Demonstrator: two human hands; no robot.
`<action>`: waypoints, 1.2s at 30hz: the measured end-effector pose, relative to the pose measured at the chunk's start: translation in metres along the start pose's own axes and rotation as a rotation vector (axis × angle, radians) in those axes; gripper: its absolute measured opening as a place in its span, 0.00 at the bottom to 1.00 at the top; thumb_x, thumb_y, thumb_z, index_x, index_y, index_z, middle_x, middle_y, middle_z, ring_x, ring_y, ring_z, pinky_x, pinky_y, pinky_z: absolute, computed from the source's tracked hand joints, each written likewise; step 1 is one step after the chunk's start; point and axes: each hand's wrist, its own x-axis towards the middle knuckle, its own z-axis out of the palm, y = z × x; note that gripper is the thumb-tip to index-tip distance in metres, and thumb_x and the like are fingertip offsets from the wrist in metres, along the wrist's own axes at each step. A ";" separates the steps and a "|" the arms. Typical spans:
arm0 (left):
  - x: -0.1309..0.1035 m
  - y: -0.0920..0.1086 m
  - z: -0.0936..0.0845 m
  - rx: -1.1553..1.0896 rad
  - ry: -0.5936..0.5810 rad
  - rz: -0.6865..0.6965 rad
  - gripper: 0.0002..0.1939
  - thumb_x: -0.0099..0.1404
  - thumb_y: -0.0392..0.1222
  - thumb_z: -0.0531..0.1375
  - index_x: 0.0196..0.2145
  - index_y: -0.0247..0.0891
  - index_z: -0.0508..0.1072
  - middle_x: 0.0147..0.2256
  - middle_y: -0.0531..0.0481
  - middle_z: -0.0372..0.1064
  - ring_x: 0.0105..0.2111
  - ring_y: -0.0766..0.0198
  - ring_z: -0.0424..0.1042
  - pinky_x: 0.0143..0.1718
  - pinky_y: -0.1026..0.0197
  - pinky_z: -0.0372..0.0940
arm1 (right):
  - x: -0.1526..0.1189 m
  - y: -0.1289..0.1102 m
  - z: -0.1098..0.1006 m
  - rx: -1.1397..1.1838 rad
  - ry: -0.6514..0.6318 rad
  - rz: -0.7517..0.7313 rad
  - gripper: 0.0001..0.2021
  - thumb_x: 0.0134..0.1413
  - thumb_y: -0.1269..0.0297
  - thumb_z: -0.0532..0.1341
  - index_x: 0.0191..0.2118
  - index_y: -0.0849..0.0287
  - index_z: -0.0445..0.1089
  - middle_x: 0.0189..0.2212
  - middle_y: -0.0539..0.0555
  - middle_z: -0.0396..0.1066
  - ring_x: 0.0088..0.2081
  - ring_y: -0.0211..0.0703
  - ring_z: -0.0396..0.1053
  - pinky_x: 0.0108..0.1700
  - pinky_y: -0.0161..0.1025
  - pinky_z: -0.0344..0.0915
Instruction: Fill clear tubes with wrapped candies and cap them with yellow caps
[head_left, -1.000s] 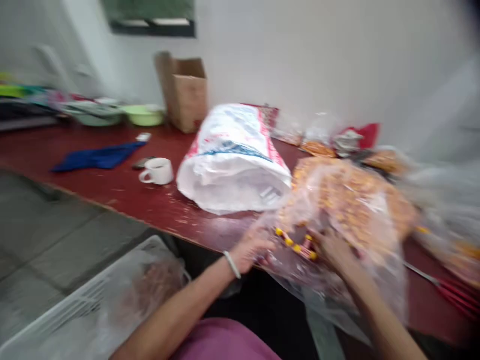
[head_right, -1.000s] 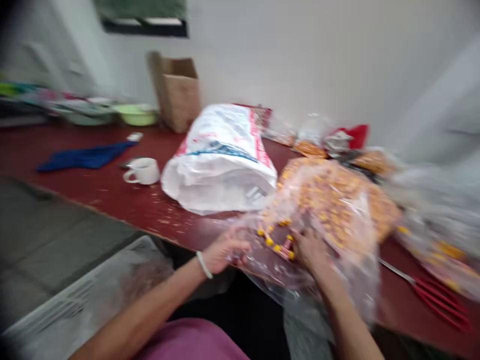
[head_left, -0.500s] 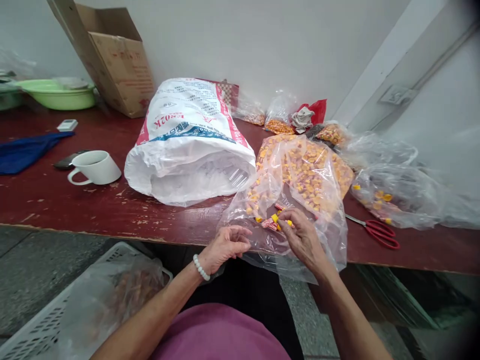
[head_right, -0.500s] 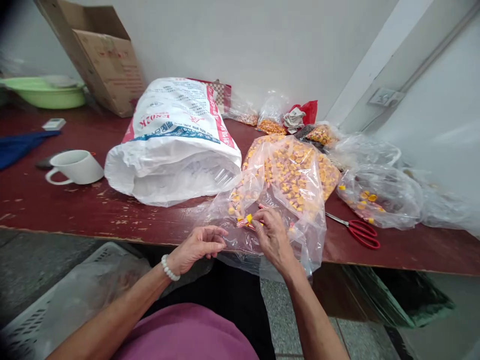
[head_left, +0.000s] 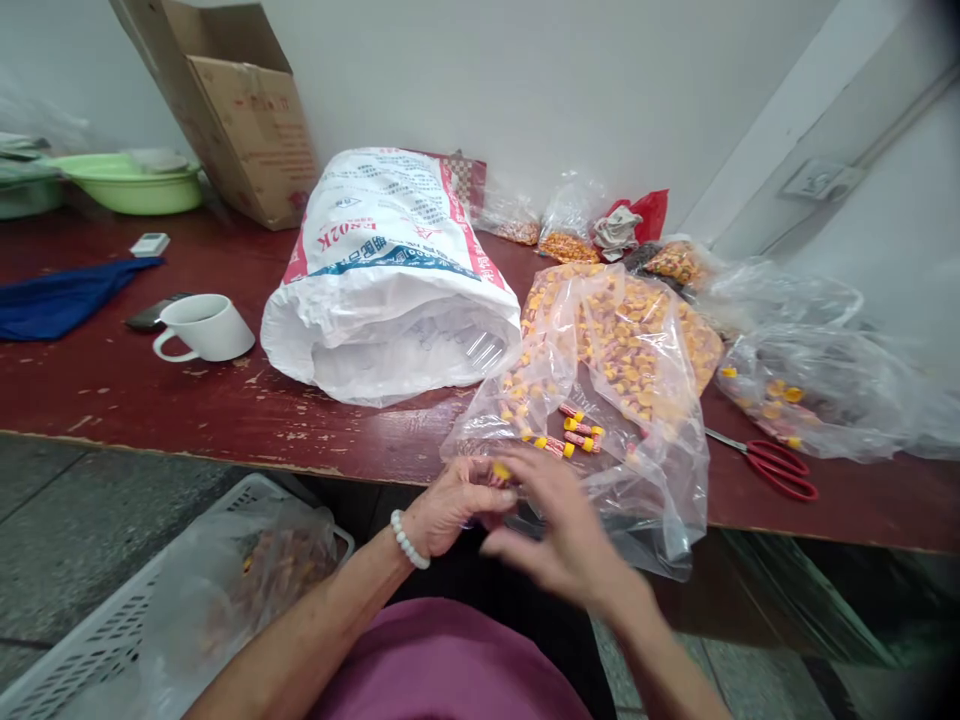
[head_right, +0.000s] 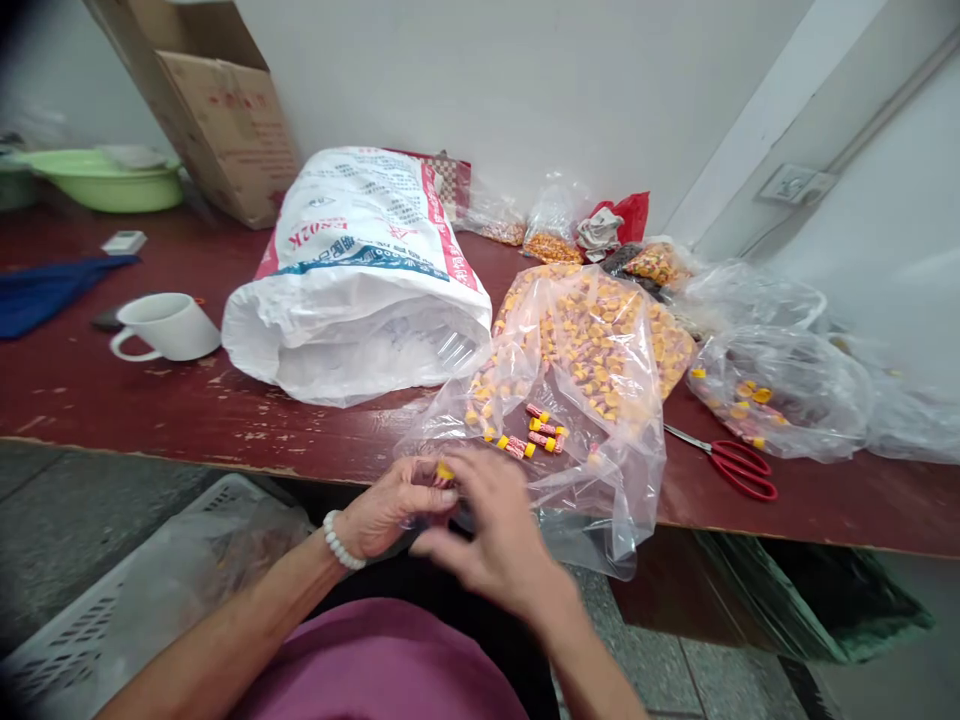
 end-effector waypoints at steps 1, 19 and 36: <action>0.000 -0.003 0.000 -0.063 0.003 -0.009 0.11 0.48 0.37 0.66 0.29 0.32 0.69 0.22 0.55 0.62 0.20 0.72 0.61 0.23 0.68 0.55 | -0.002 -0.002 0.007 0.010 -0.045 -0.031 0.30 0.47 0.53 0.66 0.55 0.55 0.60 0.51 0.60 0.67 0.52 0.52 0.64 0.53 0.51 0.62; 0.002 -0.006 -0.011 0.045 0.115 -0.044 0.19 0.51 0.41 0.66 0.41 0.33 0.69 0.24 0.58 0.60 0.19 0.74 0.59 0.20 0.68 0.56 | -0.005 0.121 0.002 -0.316 0.120 0.349 0.10 0.49 0.65 0.59 0.39 0.61 0.71 0.42 0.65 0.70 0.48 0.57 0.65 0.51 0.57 0.61; 0.008 -0.008 0.000 0.651 0.133 0.137 0.10 0.51 0.32 0.58 0.34 0.33 0.73 0.28 0.53 0.67 0.28 0.67 0.62 0.31 0.65 0.55 | -0.004 -0.005 -0.022 -0.211 -0.213 -0.034 0.21 0.59 0.76 0.49 0.57 0.55 0.59 0.44 0.58 0.67 0.45 0.47 0.64 0.46 0.47 0.65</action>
